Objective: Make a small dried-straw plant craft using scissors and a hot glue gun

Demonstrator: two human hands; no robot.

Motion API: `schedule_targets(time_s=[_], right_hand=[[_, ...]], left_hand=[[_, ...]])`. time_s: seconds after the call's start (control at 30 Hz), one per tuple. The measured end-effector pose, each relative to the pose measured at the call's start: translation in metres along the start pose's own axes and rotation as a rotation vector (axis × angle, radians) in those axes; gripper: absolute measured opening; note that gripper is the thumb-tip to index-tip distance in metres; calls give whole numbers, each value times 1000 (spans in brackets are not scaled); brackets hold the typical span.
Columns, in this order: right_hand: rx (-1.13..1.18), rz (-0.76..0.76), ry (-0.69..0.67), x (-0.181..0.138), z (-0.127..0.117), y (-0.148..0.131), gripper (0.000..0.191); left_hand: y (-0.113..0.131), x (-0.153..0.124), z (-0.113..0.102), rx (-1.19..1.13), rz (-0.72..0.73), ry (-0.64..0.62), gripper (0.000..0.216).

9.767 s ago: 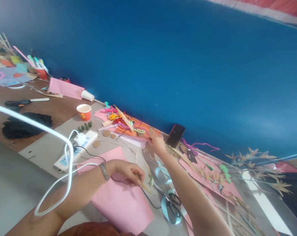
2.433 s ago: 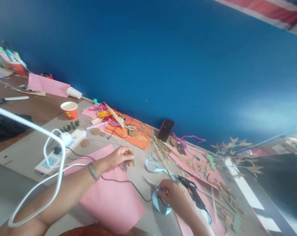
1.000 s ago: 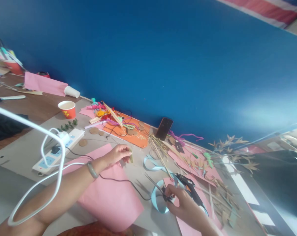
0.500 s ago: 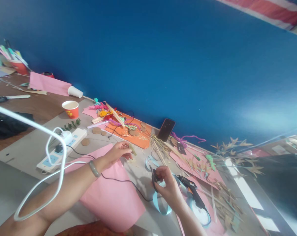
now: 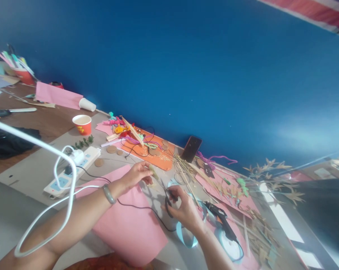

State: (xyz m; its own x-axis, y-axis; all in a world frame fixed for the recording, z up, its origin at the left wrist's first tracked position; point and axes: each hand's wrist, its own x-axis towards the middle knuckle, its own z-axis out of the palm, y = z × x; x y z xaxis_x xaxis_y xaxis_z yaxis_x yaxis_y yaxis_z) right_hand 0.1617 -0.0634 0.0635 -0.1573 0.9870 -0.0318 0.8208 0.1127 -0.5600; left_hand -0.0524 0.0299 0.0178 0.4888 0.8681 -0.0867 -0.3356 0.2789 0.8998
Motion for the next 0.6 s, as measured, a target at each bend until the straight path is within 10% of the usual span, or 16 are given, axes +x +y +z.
schedule_targets(time_s=[0.6], right_hand=[[81, -14, 48, 7, 7, 7, 25]], left_hand=[[-1, 1, -1, 48, 0, -22, 29]])
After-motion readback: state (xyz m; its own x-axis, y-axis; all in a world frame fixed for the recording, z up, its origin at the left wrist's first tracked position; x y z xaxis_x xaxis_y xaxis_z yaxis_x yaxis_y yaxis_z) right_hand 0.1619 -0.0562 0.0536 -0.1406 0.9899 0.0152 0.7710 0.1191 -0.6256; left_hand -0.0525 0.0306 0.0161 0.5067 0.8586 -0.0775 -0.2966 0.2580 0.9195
